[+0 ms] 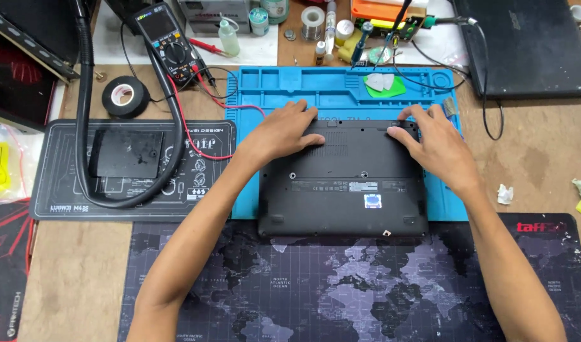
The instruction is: Cleaning a repair mat with a brush and then using a screwdriver to disassemble a laptop casing.
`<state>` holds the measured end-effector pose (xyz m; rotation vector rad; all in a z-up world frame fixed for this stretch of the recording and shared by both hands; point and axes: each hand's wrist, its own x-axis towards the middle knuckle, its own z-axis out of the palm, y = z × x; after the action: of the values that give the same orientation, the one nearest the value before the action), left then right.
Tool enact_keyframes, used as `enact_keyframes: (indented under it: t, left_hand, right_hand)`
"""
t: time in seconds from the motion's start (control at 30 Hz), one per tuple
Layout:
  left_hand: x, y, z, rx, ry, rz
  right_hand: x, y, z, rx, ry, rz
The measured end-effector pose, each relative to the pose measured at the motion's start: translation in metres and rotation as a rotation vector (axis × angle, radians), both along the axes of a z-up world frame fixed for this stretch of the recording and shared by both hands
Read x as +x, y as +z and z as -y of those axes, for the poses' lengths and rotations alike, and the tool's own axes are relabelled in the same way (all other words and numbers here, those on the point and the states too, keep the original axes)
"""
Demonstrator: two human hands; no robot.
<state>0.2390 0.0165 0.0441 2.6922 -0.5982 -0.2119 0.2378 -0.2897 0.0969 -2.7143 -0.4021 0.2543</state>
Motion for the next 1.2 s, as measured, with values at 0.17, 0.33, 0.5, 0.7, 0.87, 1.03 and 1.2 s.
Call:
enact_keyframes:
  t: [0.17,0.33,0.5,0.7,0.87,1.03,1.2]
  left_hand:
    - [0.010,0.016,-0.004,-0.092,-0.006,-0.096]
    - [0.037,0.025,0.014,-0.182,-0.024,-0.127]
    - [0.077,0.018,0.041,-0.549,0.154,0.028]
    - [0.102,0.002,0.039,-0.574,0.214,0.019]
    - [0.105,0.013,0.039,-0.564,0.181,-0.059]
    - [0.103,0.019,0.038,-0.452,0.152,-0.141]
    - [0.099,0.025,0.038,-0.464,0.154,-0.161]
  right_hand:
    - [0.026,0.010,0.003,0.117,0.016,-0.001]
    - [0.065,0.001,-0.015,0.342,0.025,0.167]
    - [0.119,-0.023,-0.039,0.586,0.074,0.246]
    - [0.149,-0.054,-0.043,0.503,0.042,0.170]
    - [0.148,-0.049,-0.043,0.440,0.027,0.200]
    - [0.154,-0.051,-0.047,0.277,0.050,0.269]
    - [0.149,-0.040,-0.049,0.271,0.061,0.235]
